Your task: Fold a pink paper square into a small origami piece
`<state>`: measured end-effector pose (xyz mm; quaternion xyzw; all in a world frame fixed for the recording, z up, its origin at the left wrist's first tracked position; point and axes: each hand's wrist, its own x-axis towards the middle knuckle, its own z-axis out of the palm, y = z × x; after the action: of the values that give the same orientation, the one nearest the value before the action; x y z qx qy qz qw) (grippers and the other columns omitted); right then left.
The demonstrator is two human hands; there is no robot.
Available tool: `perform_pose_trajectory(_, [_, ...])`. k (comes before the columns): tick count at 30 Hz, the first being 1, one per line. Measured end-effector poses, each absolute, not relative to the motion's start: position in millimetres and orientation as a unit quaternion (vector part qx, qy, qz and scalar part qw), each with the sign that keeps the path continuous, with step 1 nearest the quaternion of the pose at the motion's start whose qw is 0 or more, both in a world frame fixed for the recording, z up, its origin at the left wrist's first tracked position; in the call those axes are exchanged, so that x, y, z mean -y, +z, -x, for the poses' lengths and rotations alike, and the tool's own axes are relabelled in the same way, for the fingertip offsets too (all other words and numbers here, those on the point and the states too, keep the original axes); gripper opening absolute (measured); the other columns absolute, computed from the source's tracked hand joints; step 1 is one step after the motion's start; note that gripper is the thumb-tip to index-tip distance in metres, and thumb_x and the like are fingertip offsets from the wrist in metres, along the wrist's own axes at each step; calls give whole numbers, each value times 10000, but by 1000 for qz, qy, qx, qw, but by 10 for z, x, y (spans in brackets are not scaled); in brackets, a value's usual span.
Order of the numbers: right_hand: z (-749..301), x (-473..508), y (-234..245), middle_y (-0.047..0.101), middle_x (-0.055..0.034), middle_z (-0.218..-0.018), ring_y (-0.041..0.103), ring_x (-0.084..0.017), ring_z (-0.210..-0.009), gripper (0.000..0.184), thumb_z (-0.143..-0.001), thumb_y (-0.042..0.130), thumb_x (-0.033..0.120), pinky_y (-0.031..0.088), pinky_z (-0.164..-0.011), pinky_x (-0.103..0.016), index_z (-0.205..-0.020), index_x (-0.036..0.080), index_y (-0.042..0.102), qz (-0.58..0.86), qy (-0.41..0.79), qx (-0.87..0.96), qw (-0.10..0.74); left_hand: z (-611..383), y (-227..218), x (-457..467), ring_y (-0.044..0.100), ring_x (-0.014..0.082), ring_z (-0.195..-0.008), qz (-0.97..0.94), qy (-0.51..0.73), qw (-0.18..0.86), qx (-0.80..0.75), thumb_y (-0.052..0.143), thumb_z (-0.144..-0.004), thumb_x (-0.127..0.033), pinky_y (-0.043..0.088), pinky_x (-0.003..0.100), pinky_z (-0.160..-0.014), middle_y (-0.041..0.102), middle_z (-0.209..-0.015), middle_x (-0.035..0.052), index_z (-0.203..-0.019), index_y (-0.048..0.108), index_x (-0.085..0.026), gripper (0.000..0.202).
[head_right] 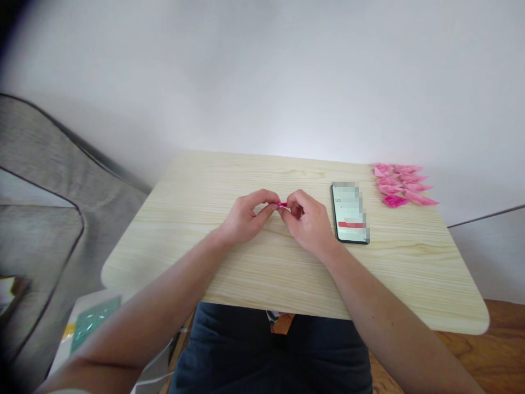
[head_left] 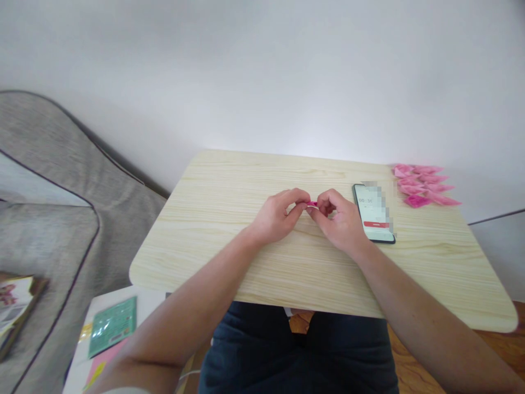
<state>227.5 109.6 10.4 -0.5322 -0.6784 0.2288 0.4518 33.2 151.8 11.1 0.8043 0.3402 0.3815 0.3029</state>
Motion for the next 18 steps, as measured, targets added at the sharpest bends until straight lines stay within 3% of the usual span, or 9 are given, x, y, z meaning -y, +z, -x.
perform_pose_trajectory(8, [-2307, -1109, 114, 571, 20, -734, 545, -163, -679, 168, -910, 694, 229, 425, -641, -333, -803, 257, 568, 514, 110, 736, 426, -324, 70, -1522, 688, 170, -991, -783, 390, 350, -335, 599, -985, -226, 482, 231, -648, 745, -1045, 36, -1075, 699, -215, 135])
perform_pose_trajectory(14, [-2348, -1088, 141, 651, -20, -869, 606, -191, -777, 35, -945, 675, 257, 479, -699, -361, -918, 280, 672, 475, 80, 780, 399, -306, 77, -1544, 689, 171, -949, -762, 396, 403, -316, 617, -972, -238, 529, 277, -772, 741, -989, 37, -1052, 689, -203, 112])
perform_pose_trajectory(18, [-2323, -1078, 162, 644, -17, -874, 606, -184, -757, 67, -930, 709, 264, 503, -687, -360, -987, 292, 728, 483, 127, 750, 434, -309, 76, -1555, 681, 159, -899, -747, 413, 414, -317, 648, -966, -250, 531, 296, -829, 738, -947, 24, -1055, 679, -205, 104])
